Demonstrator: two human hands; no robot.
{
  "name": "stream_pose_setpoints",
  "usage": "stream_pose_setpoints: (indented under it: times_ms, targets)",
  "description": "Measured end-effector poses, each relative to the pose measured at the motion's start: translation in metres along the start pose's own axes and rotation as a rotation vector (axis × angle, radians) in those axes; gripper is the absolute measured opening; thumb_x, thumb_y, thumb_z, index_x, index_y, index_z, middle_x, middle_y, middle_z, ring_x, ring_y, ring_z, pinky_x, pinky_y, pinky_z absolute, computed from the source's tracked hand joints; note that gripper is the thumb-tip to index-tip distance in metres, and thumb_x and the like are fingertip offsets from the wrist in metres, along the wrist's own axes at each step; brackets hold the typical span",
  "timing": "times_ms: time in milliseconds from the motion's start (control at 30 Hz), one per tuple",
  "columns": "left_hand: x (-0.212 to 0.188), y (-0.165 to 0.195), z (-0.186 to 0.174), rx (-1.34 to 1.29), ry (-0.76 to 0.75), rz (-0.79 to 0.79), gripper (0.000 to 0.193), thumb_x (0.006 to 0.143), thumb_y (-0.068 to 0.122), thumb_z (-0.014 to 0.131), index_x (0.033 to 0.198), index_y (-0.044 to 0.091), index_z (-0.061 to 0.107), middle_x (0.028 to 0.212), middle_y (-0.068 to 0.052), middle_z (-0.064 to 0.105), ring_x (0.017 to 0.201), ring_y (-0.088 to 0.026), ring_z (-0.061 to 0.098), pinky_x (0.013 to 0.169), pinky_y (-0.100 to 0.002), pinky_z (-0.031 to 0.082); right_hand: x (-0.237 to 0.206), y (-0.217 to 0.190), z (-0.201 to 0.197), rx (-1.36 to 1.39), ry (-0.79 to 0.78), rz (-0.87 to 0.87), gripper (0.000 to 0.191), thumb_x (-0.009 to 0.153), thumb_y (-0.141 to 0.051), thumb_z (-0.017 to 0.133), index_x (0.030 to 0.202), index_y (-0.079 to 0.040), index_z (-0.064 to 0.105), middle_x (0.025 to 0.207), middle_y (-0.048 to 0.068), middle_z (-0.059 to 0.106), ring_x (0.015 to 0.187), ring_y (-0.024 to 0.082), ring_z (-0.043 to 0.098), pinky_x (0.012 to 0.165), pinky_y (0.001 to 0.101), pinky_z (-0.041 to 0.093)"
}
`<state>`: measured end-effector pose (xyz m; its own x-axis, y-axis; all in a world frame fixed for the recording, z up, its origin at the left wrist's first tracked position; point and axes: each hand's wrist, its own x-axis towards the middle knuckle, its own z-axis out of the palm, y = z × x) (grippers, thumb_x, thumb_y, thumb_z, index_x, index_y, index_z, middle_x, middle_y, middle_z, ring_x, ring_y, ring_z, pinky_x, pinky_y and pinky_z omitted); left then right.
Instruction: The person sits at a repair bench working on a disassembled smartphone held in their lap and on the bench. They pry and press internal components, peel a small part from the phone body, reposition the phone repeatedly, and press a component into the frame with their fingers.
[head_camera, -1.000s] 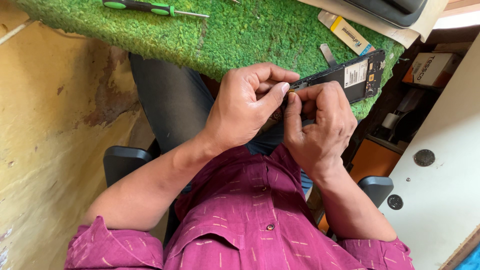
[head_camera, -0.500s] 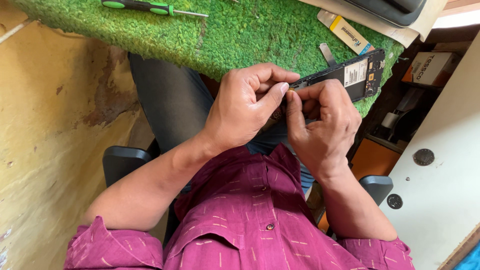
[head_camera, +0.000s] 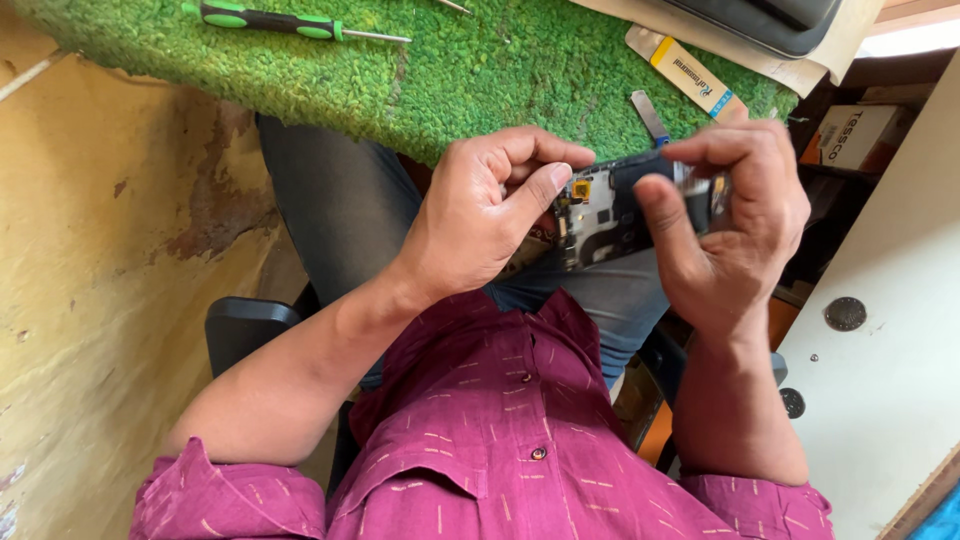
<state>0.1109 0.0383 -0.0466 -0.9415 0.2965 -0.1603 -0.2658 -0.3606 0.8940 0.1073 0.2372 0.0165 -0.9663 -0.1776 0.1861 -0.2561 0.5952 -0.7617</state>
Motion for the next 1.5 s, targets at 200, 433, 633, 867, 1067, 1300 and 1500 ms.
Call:
stream_pose_setpoints:
  times_ms: [200, 433, 633, 867, 1067, 1300, 1500]
  targets:
    - [-0.004, 0.010, 0.000, 0.060, 0.009, 0.010, 0.015, 0.108, 0.007, 0.060, 0.121, -0.001, 0.065, 0.091, 0.002, 0.069, 0.079, 0.000, 0.058, 0.067, -0.019, 0.049, 0.023, -0.011, -0.016, -0.357, -0.286, -0.285, 0.049, 0.071, -0.019, 0.088, 0.111, 0.000, 0.068, 0.106, 0.017, 0.065, 0.100, 0.036, 0.063, 0.086, 0.0458, 0.050]
    - [-0.005, 0.016, 0.002, 0.156, 0.060, 0.090, 0.013, 0.108, 0.009, 0.064, 0.118, 0.001, 0.063, 0.091, 0.001, 0.071, 0.082, 0.000, 0.062, 0.068, -0.019, 0.051, 0.009, 0.007, -0.014, -0.145, -0.309, 0.023, 0.021, 0.092, -0.011, 0.085, 0.107, -0.002, 0.073, 0.086, 0.008, 0.069, 0.073, 0.016, 0.066, 0.068, 0.0245, 0.050]
    - [-0.011, 0.019, 0.004, 0.418, 0.134, 0.364, 0.030, 0.101, 0.016, 0.077, 0.125, 0.003, 0.064, 0.121, -0.010, 0.073, 0.098, -0.013, 0.074, 0.086, -0.024, 0.063, 0.001, 0.017, -0.007, 0.033, -0.158, 0.258, 0.012, 0.100, -0.004, 0.077, 0.110, 0.002, 0.073, 0.084, 0.005, 0.071, 0.070, 0.006, 0.061, 0.065, 0.0219, 0.050]
    - [-0.007, 0.013, 0.008, 0.643, 0.235, 0.526, 0.031, 0.097, 0.013, 0.086, 0.118, 0.004, 0.065, 0.121, -0.014, 0.070, 0.108, -0.026, 0.075, 0.093, -0.031, 0.062, 0.002, 0.016, -0.001, -0.056, -0.138, 0.097, 0.013, 0.103, -0.004, 0.078, 0.112, 0.002, 0.072, 0.091, 0.007, 0.073, 0.078, 0.008, 0.065, 0.073, 0.0234, 0.053]
    - [-0.004, 0.012, 0.011, 0.652, 0.287, 0.495, 0.030, 0.095, 0.012, 0.086, 0.116, 0.004, 0.066, 0.115, -0.012, 0.072, 0.099, -0.022, 0.075, 0.085, -0.029, 0.061, 0.002, 0.016, 0.002, -0.143, -0.118, -0.006, 0.012, 0.103, -0.006, 0.080, 0.108, 0.001, 0.072, 0.094, 0.010, 0.073, 0.079, 0.014, 0.069, 0.075, 0.0249, 0.054]
    - [-0.002, 0.012, 0.014, 0.618, 0.316, 0.476, 0.023, 0.095, 0.007, 0.083, 0.112, 0.004, 0.067, 0.113, -0.011, 0.073, 0.091, -0.017, 0.075, 0.079, -0.025, 0.061, 0.001, 0.016, 0.002, -0.146, -0.117, 0.004, 0.012, 0.103, -0.007, 0.080, 0.108, 0.000, 0.072, 0.091, 0.010, 0.072, 0.077, 0.016, 0.068, 0.073, 0.0264, 0.053]
    - [-0.002, 0.014, 0.015, 0.579, 0.320, 0.480, 0.019, 0.097, 0.005, 0.081, 0.108, 0.003, 0.066, 0.113, -0.010, 0.073, 0.088, -0.013, 0.076, 0.078, -0.023, 0.062, 0.005, 0.016, 0.001, -0.169, -0.116, -0.078, 0.014, 0.102, -0.007, 0.082, 0.109, 0.000, 0.072, 0.094, 0.011, 0.072, 0.081, 0.020, 0.070, 0.075, 0.0274, 0.053]
